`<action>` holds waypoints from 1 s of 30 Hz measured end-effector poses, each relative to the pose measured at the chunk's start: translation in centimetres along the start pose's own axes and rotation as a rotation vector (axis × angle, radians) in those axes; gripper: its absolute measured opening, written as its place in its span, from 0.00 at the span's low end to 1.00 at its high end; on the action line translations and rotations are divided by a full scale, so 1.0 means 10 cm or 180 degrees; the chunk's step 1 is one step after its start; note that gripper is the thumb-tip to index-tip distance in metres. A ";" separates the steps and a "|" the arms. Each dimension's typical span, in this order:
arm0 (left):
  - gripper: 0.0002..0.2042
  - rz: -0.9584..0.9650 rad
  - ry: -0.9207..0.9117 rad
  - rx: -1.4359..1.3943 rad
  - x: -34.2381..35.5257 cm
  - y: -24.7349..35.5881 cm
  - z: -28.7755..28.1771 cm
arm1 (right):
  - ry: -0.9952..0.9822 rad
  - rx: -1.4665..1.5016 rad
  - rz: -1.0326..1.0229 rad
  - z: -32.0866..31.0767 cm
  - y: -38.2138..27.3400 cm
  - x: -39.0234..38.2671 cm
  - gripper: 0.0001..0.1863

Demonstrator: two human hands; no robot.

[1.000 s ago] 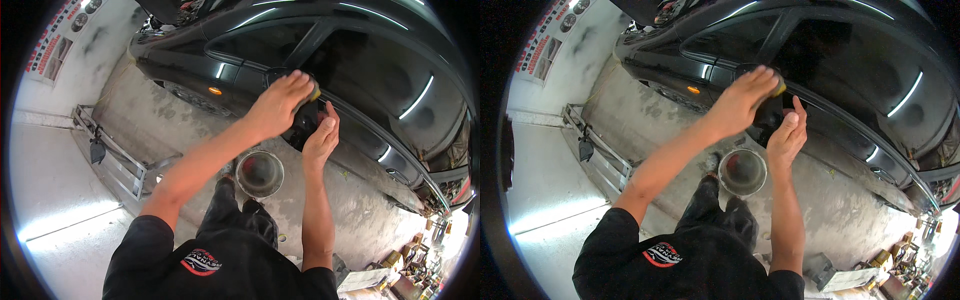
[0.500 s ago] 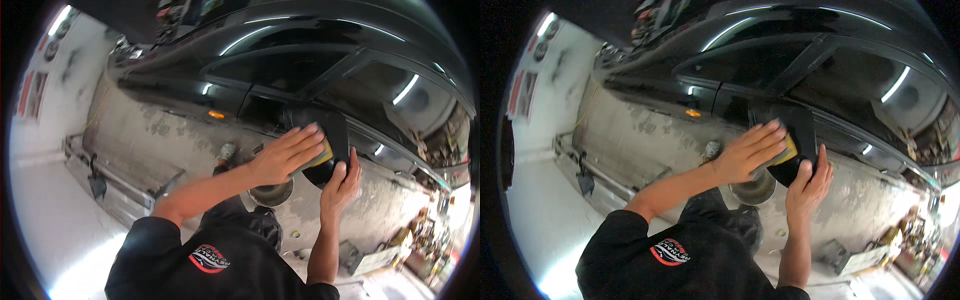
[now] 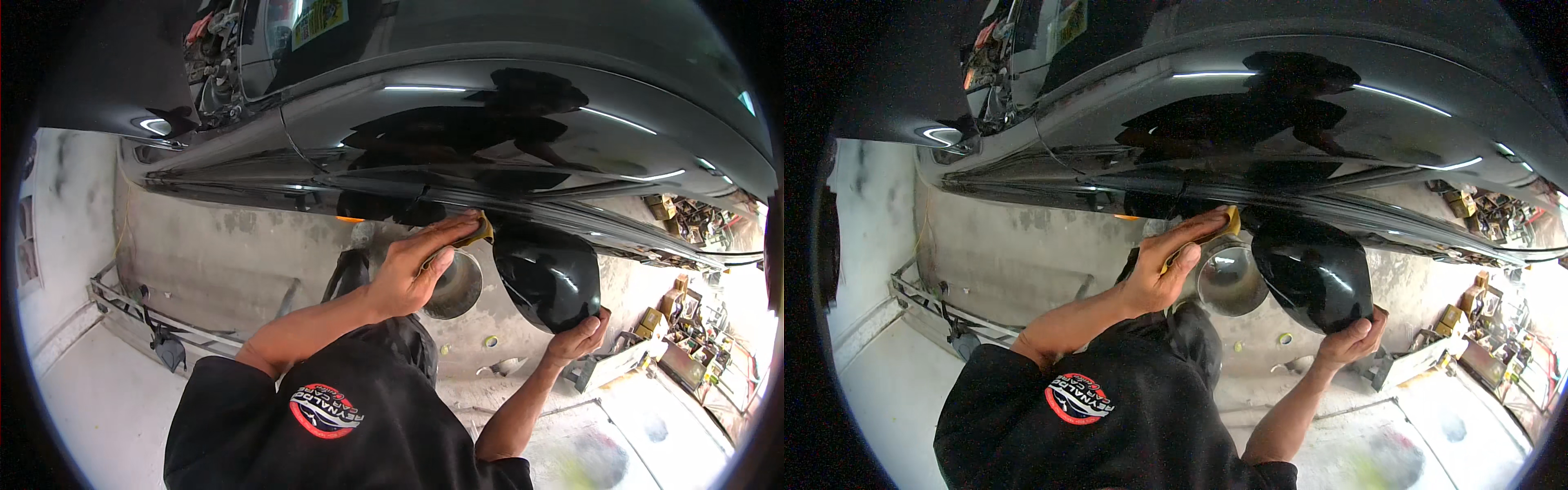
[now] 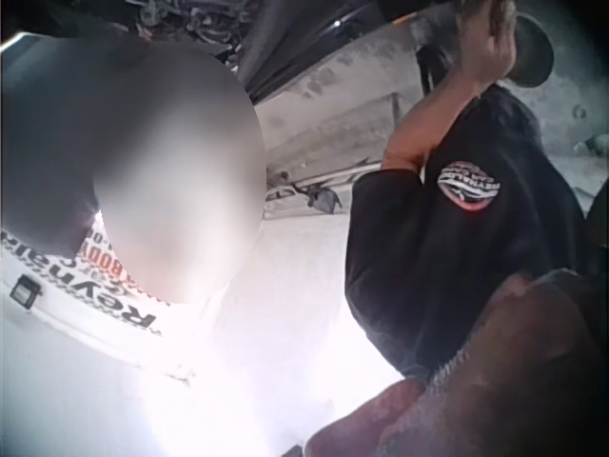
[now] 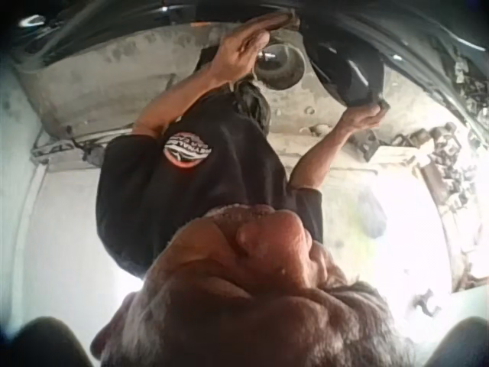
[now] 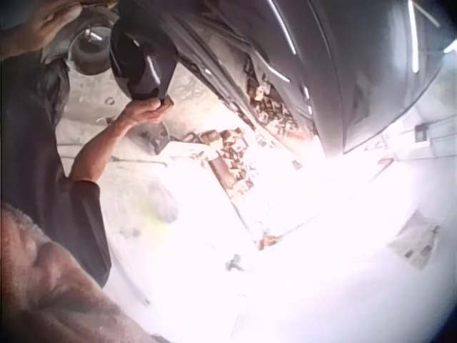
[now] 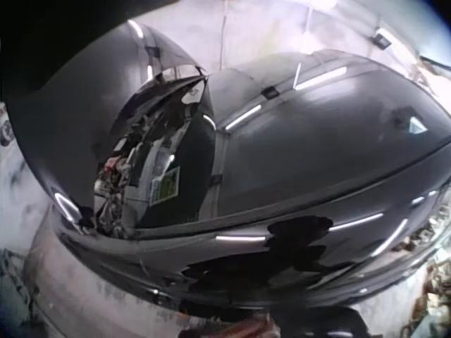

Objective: Sanding a black car side mirror using a sanding block and water.

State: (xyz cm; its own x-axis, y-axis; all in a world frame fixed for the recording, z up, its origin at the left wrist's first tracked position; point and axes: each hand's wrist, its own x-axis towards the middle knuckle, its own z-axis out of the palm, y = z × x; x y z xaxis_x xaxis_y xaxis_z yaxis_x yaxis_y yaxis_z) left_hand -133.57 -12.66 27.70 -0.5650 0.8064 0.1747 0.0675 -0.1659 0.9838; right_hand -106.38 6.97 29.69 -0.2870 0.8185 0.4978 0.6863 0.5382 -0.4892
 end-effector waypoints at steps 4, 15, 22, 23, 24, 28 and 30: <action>0.18 -0.0194 -0.0002 -0.0080 0.01 -0.21 0.01 | -0.0280 0.0106 -0.0148 0.11 0.17 0.33 0.38; 0.16 -0.0259 -0.0092 -0.0050 0.02 -0.43 -0.08 | 0.0058 -0.0267 0.0206 0.28 0.20 0.33 0.39; 0.30 0.0410 -0.0596 -0.0251 0.13 -0.57 0.10 | 0.0399 -0.0039 0.0576 0.66 -0.46 0.12 0.37; 0.30 0.0416 -0.0636 -0.0308 0.14 -0.60 0.15 | 0.0479 0.0071 0.0595 0.71 -0.45 0.12 0.36; 0.35 0.0590 -0.0769 -0.0231 0.17 -0.61 0.20 | 0.0531 0.0020 0.0523 0.73 -0.40 0.12 0.35; 0.43 0.0971 -0.1055 -0.0055 0.26 -0.73 0.29 | 0.0472 -0.0049 0.0356 0.79 -0.39 0.16 0.34; 0.44 0.1085 -0.1105 -0.0043 0.46 -0.64 0.38 | 0.0448 -0.0130 0.0176 0.77 -0.33 0.18 0.34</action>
State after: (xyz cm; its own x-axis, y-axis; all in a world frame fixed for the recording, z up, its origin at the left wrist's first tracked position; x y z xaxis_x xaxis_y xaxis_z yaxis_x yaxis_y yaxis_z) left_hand -133.43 -5.73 22.34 -0.2048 0.8462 0.4919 0.1890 -0.4589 0.8681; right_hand -114.29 8.22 26.70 -0.1534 0.8087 0.5678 0.7260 0.4821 -0.4905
